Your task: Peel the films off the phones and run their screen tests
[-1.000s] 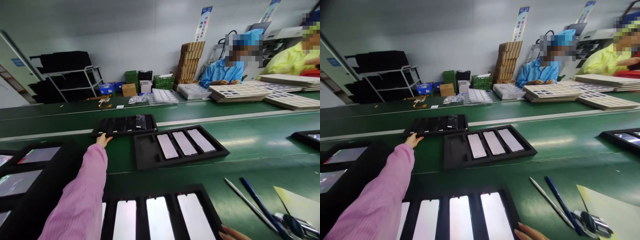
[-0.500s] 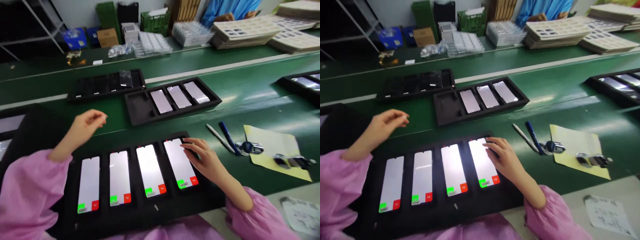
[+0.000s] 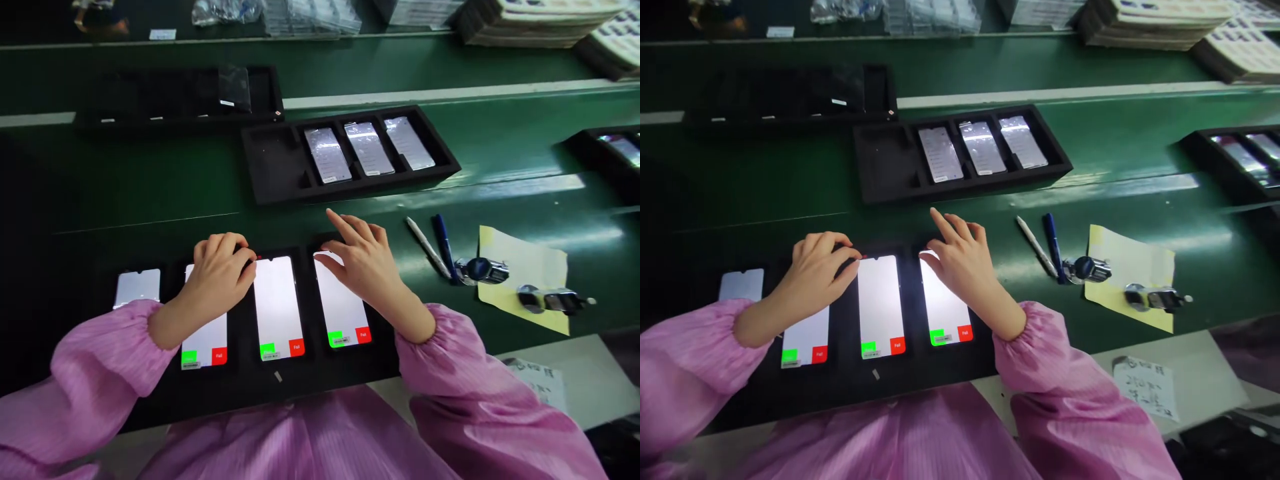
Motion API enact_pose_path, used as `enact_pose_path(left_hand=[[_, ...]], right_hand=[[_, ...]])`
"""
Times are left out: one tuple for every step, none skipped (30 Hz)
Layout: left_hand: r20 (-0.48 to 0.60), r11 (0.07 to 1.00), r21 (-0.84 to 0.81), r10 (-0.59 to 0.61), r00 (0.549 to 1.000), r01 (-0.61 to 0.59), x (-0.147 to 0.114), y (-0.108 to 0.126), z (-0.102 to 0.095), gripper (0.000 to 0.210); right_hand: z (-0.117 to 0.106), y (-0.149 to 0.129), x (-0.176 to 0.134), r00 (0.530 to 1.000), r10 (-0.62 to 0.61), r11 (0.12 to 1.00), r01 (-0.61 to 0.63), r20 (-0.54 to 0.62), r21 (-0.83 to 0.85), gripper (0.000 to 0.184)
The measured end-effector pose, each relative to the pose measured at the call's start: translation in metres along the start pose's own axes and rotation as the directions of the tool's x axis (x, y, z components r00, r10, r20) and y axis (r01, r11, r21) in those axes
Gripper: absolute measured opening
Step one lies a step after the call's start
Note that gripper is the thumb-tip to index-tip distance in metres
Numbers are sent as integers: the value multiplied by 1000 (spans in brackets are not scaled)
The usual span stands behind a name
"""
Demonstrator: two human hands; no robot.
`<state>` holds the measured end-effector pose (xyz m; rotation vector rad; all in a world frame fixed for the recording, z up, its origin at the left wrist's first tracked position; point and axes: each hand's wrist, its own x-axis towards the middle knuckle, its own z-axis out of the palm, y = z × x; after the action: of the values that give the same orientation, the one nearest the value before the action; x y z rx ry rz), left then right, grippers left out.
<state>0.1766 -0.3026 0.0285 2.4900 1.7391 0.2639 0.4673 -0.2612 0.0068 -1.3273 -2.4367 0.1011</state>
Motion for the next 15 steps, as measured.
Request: enact_pose_path(left_hand=[[-10, 999, 30, 17, 1000, -16, 1, 2, -3, 31], [-34, 997, 67, 42, 999, -40, 1, 5, -6, 32], [-65, 993, 101, 75, 995, -68, 1, 11, -10, 32], [-100, 988, 118, 113, 989, -101, 2, 19, -13, 31], [-131, 984, 107, 158, 979, -144, 1, 29, -16, 30], [-150, 977, 55, 211, 966, -205, 0, 42, -18, 30], [-154, 959, -34, 273, 949, -282, -3, 56, -18, 31], [-144, 919, -151, 344, 928, -364, -7, 72, -18, 32], [-132, 855, -277, 418, 899, -438, -12, 88, -16, 31], [-127, 776, -396, 483, 866, -491, -18, 103, -13, 27], [-127, 699, -492, 531, 838, -518, -24, 117, -9, 23], [-125, 645, -560, 556, 822, -521, -31, 129, -5, 19], [-118, 617, -601, 560, 820, -508, -37, 137, -3, 20], [-101, 612, -626, 552, 828, -484, -43, 142, -1, 24], [-75, 617, -638, 545, 835, -460, -47, 143, 0, 27]], right_hand=[[3, 3, 0, 1000, 3, 1000, -3, -15, 29, 22], [5, 5, 0, 999, 4, 998, -2, -31, 62, 21], [5, 8, -3, 999, 0, 995, 5, -46, 96, 21], [3, 9, -7, 998, -12, 991, 19, -59, 129, 21], [-4, 9, -14, 997, -34, 987, 45, -71, 157, 22], [-13, 6, -24, 995, -66, 979, 80, -79, 188, 21], [-25, 1, -37, 992, -100, 968, 116, -80, 221, 20], [-38, -6, -51, 987, -139, 956, 154, -75, 252, 17], [-52, -15, -67, 984, -167, 928, 178, -61, 329, 12], [-65, -24, -84, 984, -177, 900, 175, -33, 399, 11], [-77, -33, -99, 982, -191, 868, 165, 9, 468, 17], [-86, -41, -113, 974, -208, 844, 133, 87, 520, 24], [-93, -46, -124, 970, -203, 830, 100, 130, 549, 29], [-98, -48, -133, 965, -198, 815, 65, 170, 576, 33], [-101, -48, -139, 961, -191, 802, 34, 202, 597, 37]])
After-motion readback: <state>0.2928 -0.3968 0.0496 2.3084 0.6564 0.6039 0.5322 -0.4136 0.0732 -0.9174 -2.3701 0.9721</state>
